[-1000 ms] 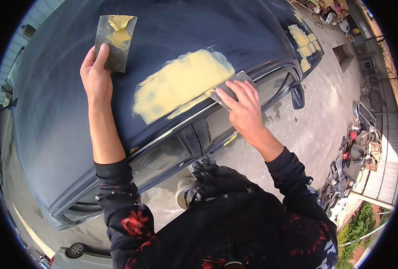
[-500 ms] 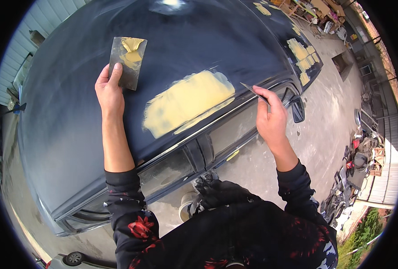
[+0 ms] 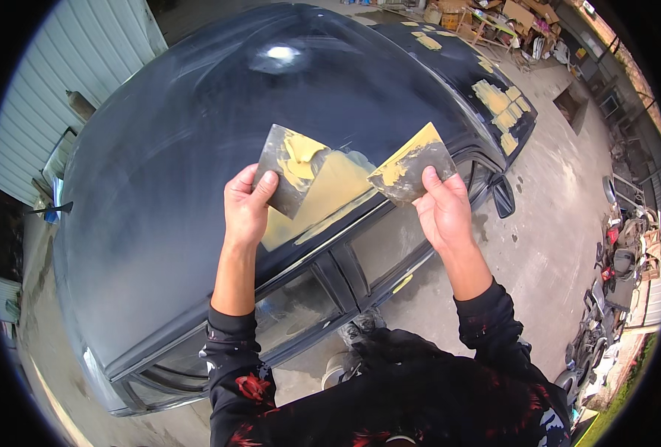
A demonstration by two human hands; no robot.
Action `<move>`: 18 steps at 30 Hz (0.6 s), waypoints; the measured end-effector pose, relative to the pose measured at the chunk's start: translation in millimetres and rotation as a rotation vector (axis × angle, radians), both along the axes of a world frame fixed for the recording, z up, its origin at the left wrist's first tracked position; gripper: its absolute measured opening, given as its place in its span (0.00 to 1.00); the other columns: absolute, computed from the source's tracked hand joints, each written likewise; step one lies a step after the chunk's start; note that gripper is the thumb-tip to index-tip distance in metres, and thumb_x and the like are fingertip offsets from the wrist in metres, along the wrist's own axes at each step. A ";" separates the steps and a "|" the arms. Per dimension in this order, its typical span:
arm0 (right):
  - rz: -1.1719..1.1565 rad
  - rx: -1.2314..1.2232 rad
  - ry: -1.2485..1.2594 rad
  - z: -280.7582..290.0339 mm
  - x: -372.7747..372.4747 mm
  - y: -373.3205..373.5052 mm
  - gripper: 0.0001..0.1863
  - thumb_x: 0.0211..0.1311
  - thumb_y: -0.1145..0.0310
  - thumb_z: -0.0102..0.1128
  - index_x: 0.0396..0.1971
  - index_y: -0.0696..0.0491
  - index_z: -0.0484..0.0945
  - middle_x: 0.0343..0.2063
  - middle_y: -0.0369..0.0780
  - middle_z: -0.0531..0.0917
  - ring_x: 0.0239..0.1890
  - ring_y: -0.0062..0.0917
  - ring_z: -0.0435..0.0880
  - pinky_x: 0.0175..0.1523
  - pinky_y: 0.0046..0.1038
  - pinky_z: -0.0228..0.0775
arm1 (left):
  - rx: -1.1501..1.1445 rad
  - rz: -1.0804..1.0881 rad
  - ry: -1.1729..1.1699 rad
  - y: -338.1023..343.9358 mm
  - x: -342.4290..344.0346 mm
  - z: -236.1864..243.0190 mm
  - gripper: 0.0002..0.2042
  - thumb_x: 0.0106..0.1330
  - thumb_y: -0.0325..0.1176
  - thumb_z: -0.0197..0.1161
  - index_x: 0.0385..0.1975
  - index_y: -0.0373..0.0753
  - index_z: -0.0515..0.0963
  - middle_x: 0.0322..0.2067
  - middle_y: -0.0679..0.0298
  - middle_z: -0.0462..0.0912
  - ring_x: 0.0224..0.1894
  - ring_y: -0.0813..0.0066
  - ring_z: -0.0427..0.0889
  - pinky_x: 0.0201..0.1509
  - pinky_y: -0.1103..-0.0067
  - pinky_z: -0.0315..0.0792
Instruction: The person uses two metal spreaders to apply yellow body filler onto the hood and front bumper of a dark-colored car. They spread the filler in smooth strokes across multiple areas, then briefly touch the surface with their hand.
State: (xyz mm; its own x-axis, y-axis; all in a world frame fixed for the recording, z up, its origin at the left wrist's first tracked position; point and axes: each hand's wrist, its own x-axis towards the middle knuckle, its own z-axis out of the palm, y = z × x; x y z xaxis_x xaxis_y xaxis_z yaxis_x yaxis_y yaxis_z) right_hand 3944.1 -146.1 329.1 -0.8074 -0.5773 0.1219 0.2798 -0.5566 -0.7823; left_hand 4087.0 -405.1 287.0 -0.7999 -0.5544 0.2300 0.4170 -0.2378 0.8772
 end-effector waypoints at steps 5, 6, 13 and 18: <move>0.151 -0.088 -0.060 3.9 21.9 7.5 0.15 0.76 0.70 0.51 0.58 0.56 0.74 0.53 0.39 0.81 0.55 0.29 0.81 0.62 0.37 0.73 | 0.000 -0.042 -0.186 82.8 9.1 -6.4 0.11 0.70 0.32 0.67 0.46 0.32 0.83 0.35 0.70 0.85 0.35 0.87 0.79 0.41 0.85 0.75; 0.181 -0.070 -0.046 2.6 25.3 10.7 0.15 0.76 0.70 0.51 0.59 0.55 0.74 0.53 0.39 0.82 0.55 0.29 0.81 0.62 0.36 0.72 | 0.004 -0.030 -0.188 90.5 10.8 -6.7 0.11 0.70 0.32 0.67 0.46 0.32 0.83 0.35 0.70 0.85 0.35 0.87 0.79 0.41 0.85 0.75; 0.017 0.863 0.626 1.1 28.2 35.6 0.15 0.72 0.76 0.52 0.55 0.54 0.81 0.48 0.41 0.85 0.51 0.29 0.83 0.57 0.28 0.72 | -0.004 0.005 -0.175 101.7 28.5 -3.4 0.11 0.70 0.31 0.66 0.47 0.32 0.82 0.35 0.70 0.85 0.36 0.86 0.79 0.41 0.84 0.75; -0.575 0.750 1.584 14.0 27.4 36.4 0.25 0.51 0.83 0.56 0.51 0.50 0.84 0.48 0.42 0.83 0.52 0.40 0.81 0.60 0.42 0.72 | 0.062 0.095 -0.154 105.3 27.0 0.9 0.12 0.71 0.32 0.66 0.48 0.31 0.82 0.37 0.68 0.86 0.37 0.86 0.80 0.43 0.84 0.75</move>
